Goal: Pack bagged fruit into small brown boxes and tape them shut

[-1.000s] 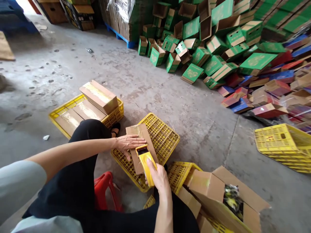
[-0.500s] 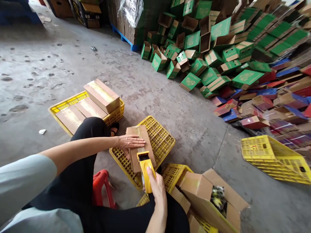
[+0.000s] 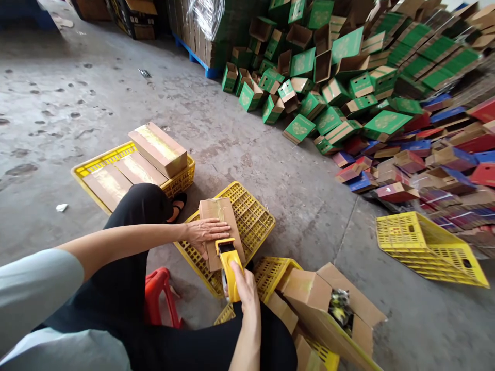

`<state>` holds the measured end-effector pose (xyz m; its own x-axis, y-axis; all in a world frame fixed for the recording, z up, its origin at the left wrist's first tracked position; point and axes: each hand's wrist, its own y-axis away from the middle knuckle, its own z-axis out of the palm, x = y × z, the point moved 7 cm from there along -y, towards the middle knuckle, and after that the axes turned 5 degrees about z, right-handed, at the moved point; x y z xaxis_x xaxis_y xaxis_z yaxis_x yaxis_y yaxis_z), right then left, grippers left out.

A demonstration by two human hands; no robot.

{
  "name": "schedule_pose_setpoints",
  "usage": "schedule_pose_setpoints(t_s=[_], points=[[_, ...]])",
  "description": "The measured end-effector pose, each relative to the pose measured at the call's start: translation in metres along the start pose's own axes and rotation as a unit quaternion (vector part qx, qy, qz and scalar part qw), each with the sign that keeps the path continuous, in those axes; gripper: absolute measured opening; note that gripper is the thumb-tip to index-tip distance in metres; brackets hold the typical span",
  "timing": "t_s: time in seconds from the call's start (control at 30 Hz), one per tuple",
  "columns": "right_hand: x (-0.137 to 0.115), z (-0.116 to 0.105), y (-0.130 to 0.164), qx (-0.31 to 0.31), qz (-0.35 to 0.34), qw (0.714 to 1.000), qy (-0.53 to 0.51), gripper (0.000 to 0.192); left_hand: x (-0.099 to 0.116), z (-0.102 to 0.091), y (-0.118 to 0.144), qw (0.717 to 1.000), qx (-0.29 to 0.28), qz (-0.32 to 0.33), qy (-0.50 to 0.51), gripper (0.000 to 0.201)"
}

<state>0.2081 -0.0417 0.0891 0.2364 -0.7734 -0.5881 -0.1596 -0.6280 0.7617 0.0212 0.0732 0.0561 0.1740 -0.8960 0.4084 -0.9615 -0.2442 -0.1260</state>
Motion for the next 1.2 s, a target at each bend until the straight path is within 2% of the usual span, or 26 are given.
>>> schedule_pose_setpoints(t_s=[0.2, 0.33, 0.43, 0.57, 0.7, 0.8, 0.93, 1.07, 1.13, 1.2], points=[[-0.001, 0.004, 0.013, 0.010, 0.008, 1.000, -0.003, 0.060, -0.009, -0.001, 0.001, 1.000, 0.000, 0.028, 0.011, 0.091], [0.014, 0.007, 0.025, 0.024, 0.026, 0.999, -0.023, 0.063, -0.016, 0.000, -0.001, 0.997, -0.002, 0.062, 0.038, 0.088], [0.024, 0.010, 0.033, 0.038, 0.025, 0.998, -0.039, 0.065, -0.017, 0.000, -0.003, 0.997, -0.023, 0.058, 0.043, 0.093], [0.025, 0.011, 0.035, 0.046, 0.010, 0.998, -0.040, 0.065, -0.003, -0.002, -0.007, 0.999, -0.039, 0.020, 0.032, 0.095], [0.024, 0.007, 0.035, 0.038, 0.004, 0.999, -0.035, 0.063, 0.022, 0.002, -0.008, 0.999, -0.018, 0.032, 0.026, 0.087], [0.026, 0.005, 0.035, 0.033, 0.002, 0.999, -0.032, 0.061, 0.029, 0.009, -0.006, 0.999, -0.004, 0.023, 0.027, 0.086], [0.028, 0.011, 0.031, 0.031, 0.012, 0.998, -0.049, 0.061, 0.016, 0.006, -0.007, 0.998, 0.006, 0.052, 0.039, 0.090], [0.021, 0.032, 0.020, 0.017, 0.005, 0.996, -0.084, 0.060, -0.015, -0.011, -0.016, 0.992, -0.005, 0.092, 0.083, 0.085], [0.015, 0.040, 0.015, 0.018, -0.014, 0.995, -0.101, 0.060, -0.027, -0.016, -0.021, 0.991, -0.018, 0.079, 0.110, 0.085], [0.015, 0.044, 0.012, 0.023, -0.014, 0.994, -0.105, 0.061, -0.029, -0.016, -0.022, 0.991, -0.024, 0.056, 0.119, 0.089]])
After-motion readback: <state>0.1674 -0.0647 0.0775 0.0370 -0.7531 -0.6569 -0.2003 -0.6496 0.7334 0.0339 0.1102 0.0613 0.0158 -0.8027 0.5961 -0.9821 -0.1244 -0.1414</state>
